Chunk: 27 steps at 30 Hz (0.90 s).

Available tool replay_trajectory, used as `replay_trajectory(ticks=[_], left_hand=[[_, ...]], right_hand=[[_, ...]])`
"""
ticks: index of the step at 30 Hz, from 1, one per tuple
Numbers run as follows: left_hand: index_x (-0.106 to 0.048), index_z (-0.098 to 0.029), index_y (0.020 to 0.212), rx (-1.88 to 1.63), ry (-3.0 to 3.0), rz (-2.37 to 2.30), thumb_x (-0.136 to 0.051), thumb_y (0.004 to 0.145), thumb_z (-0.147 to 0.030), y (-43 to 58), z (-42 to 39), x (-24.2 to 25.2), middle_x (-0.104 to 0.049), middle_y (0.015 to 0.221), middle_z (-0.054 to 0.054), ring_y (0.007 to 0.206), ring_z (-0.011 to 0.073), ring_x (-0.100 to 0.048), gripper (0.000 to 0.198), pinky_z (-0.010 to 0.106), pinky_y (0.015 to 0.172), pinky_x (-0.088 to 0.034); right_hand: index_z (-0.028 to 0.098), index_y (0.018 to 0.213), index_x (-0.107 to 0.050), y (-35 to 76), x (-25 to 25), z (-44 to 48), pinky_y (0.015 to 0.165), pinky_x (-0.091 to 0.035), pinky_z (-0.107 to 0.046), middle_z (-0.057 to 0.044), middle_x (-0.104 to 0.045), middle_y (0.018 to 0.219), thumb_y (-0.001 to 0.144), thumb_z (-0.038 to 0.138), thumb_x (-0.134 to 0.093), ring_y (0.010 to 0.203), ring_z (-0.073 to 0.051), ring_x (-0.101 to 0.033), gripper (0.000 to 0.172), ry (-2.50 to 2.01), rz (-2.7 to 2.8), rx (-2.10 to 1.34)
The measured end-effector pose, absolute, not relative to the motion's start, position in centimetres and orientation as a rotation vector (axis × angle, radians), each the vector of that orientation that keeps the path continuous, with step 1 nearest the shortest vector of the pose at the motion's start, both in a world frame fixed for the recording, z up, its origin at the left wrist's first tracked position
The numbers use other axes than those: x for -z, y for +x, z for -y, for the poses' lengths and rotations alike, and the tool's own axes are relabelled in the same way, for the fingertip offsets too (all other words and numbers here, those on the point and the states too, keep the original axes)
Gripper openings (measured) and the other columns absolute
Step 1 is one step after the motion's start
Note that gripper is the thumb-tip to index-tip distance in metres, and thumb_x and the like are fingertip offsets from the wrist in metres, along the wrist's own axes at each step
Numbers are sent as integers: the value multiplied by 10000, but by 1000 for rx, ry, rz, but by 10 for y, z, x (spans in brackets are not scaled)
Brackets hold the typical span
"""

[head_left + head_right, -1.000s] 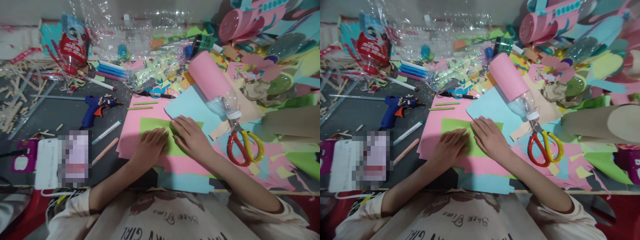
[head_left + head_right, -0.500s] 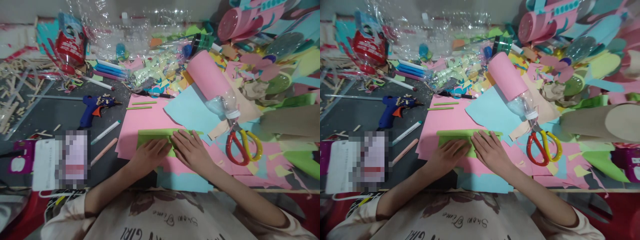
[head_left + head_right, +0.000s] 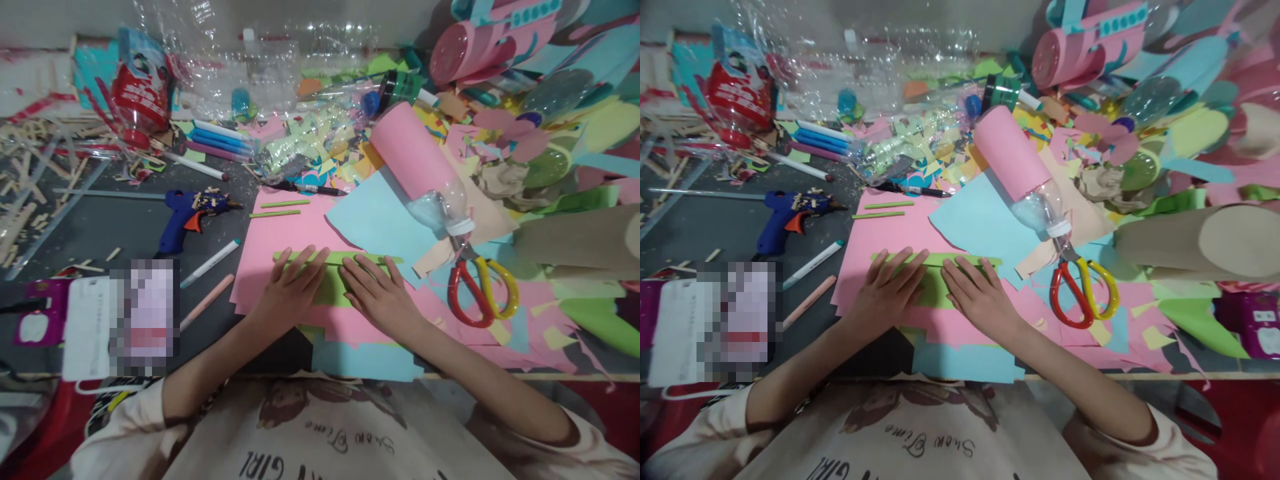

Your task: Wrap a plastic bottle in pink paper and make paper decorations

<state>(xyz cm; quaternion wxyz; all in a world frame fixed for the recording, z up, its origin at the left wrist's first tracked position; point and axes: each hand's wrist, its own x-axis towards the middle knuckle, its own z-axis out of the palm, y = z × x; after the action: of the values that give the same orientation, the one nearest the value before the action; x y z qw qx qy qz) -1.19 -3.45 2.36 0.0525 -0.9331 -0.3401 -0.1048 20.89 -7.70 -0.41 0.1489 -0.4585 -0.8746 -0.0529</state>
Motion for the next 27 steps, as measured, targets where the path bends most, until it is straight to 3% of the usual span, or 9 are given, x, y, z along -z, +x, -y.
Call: replay_trajectory(ticks=[4, 11, 21, 27], left_hand=[[-523, -130, 1378, 294, -2858, 1082, -429, 965, -138, -10, 30, -25, -606, 1388, 106, 1334, 256, -505, 424, 469, 1141, -393], [-501, -115, 1382, 329, -2780, 1081, -443, 972, -147, -9, 27, -28, -612, 1384, 93, 1334, 247, -516, 415, 455, 1140, -386], [-430, -78, 1413, 299, -2855, 1158, -411, 979, -153, -9, 17, -19, -564, 1428, 145, 1406, 257, -446, 441, 458, 1161, -373], [-561, -103, 1172, 317, -2967, 1241, -392, 996, -247, -11, 17, -12, -505, 1462, 213, 1404, 302, -446, 283, 496, 1124, -418]], right_hand=[[198, 1487, -386, 209, 0, 71, 1189, -281, -445, -96, -665, 1332, 963, 221, -504, 1307, -217, -536, 537, -1343, 2503, 115], [202, 1569, -177, 208, -12, 59, 1204, -240, -441, -110, -655, 1339, 965, 204, -495, 1277, -220, -563, 682, -1397, 2401, 143], [153, 1538, -255, 204, -4, 48, 1200, -238, -454, -140, -614, 1381, 973, 269, -449, 1330, -244, -504, 608, -1423, 2446, 140], [126, 1515, -341, 206, 1, 53, 1167, -297, -412, -142, -581, 1427, 997, 314, -389, 1345, -239, -479, 553, -1477, 2531, 83]])
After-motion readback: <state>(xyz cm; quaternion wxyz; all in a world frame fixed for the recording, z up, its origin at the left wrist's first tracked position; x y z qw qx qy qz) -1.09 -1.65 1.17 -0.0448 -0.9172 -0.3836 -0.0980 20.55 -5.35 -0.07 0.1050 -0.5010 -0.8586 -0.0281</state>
